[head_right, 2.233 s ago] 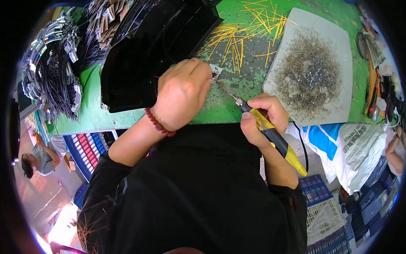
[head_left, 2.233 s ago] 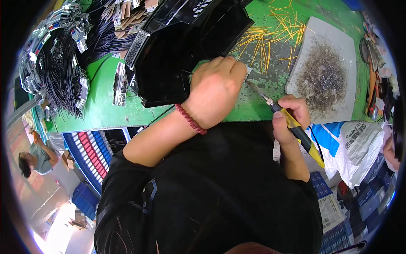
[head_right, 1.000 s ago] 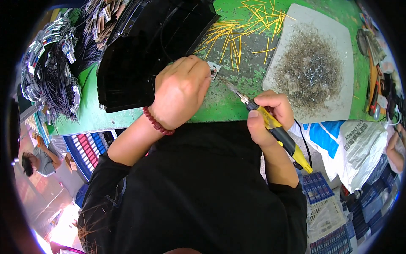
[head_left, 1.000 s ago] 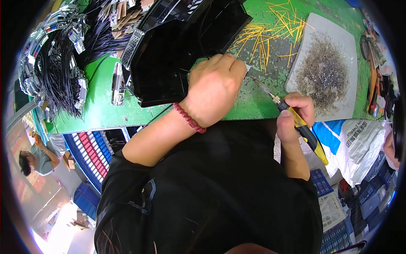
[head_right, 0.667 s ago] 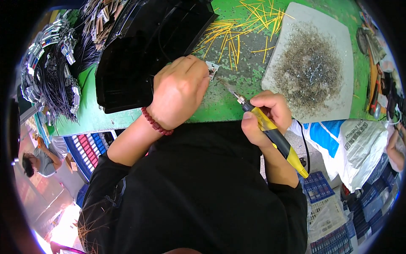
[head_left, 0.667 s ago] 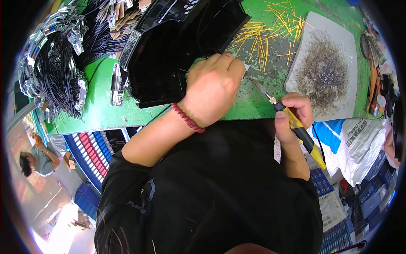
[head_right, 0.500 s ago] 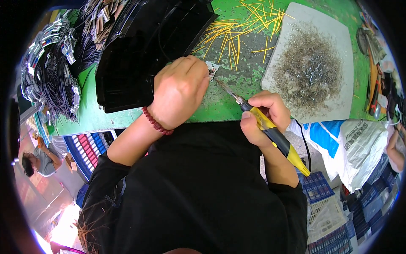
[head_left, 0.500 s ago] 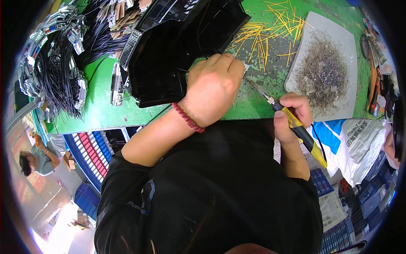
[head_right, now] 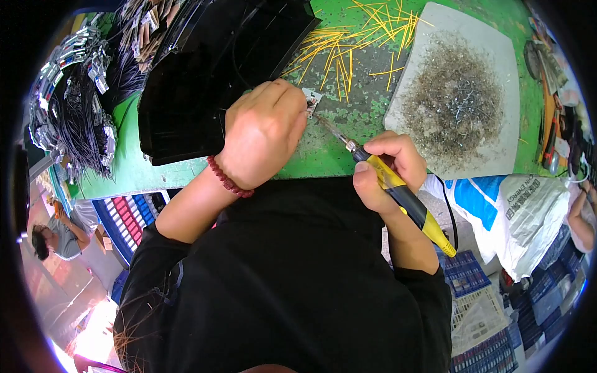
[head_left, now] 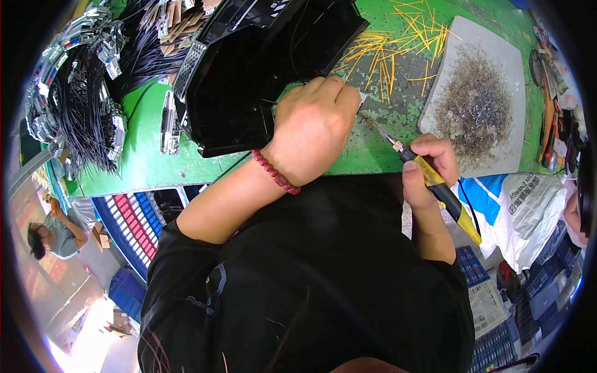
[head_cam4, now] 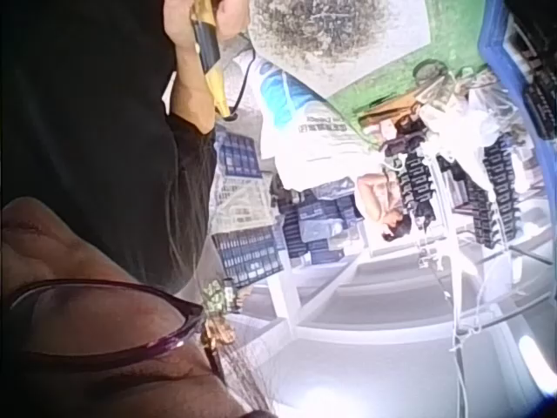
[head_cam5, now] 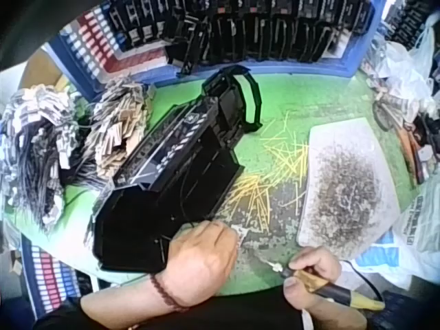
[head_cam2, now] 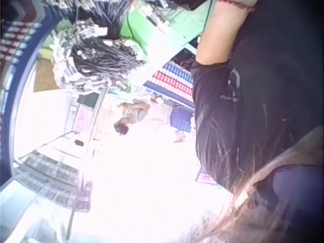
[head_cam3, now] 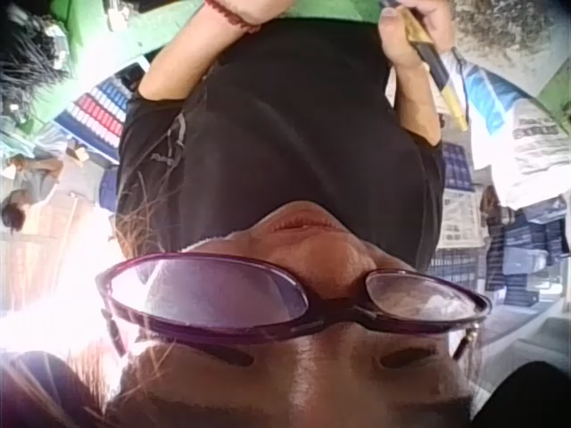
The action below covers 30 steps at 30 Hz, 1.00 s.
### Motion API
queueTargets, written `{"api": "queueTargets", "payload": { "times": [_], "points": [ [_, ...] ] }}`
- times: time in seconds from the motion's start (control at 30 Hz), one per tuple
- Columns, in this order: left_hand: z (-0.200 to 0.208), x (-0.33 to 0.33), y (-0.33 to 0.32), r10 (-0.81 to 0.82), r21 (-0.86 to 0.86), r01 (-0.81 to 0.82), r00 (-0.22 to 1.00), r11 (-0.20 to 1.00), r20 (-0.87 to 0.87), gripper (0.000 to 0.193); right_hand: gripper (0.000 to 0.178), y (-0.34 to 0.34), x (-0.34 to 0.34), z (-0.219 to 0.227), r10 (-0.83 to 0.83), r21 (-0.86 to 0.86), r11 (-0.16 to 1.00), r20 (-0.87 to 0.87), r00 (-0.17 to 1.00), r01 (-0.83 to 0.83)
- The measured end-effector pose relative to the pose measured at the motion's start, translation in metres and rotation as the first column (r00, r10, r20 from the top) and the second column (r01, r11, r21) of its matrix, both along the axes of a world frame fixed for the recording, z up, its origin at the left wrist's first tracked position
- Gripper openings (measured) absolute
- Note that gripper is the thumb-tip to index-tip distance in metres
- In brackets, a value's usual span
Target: Assembling electronic components and wiring into the chassis of a toy car at a factory workbench.
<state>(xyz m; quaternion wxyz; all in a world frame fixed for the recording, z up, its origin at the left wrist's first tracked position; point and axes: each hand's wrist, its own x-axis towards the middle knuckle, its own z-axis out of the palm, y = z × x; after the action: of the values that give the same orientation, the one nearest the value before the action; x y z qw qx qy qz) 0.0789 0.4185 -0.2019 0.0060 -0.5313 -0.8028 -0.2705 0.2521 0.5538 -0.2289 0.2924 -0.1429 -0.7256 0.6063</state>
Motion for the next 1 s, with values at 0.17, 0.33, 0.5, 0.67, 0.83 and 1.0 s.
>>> {"api": "queueTargets", "payload": {
  "times": [0.17, 0.33, 0.5, 0.67, 0.83, 1.0],
  "points": [
    [-0.001, -0.001, 0.0, -0.002, 0.015, 0.002, 0.999, 1.0, -0.04, 0.012, 0.029, 0.0, -0.001, 0.002, 0.007, -0.014, 1.0, 0.021, 1.0, -0.007],
    [0.001, 0.0, -0.001, 0.01, -0.008, -0.01, 1.0, 1.0, 0.026, 0.014, 0.027, 0.0, -0.004, 0.004, 0.024, 0.003, 1.0, 0.045, 0.999, -0.024],
    [0.0, 0.002, -0.001, 0.012, 0.003, -0.012, 1.0, 1.0, 0.022, 0.014, 0.023, 0.0, -0.005, 0.003, 0.035, 0.026, 0.999, 0.044, 0.998, -0.037],
    [0.001, 0.0, -0.002, 0.009, 0.006, -0.009, 1.0, 1.0, 0.015, 0.013, 0.026, -0.001, 0.0, -0.004, -0.008, -0.112, 0.994, -0.146, 0.989, -0.009],
    [0.0, 0.001, -0.001, 0.004, 0.019, -0.005, 1.0, 1.0, 0.003, 0.013, 0.028, -0.008, -0.008, 0.001, -0.118, -0.092, 0.99, -0.119, 0.986, 0.107],
    [-0.005, 0.002, -0.003, 0.016, 0.023, -0.015, 0.999, 1.0, -0.036, 0.012, 0.044, -0.012, -0.011, 0.007, -0.025, -0.118, 0.993, -0.036, 0.999, 0.021]
  ]
}}
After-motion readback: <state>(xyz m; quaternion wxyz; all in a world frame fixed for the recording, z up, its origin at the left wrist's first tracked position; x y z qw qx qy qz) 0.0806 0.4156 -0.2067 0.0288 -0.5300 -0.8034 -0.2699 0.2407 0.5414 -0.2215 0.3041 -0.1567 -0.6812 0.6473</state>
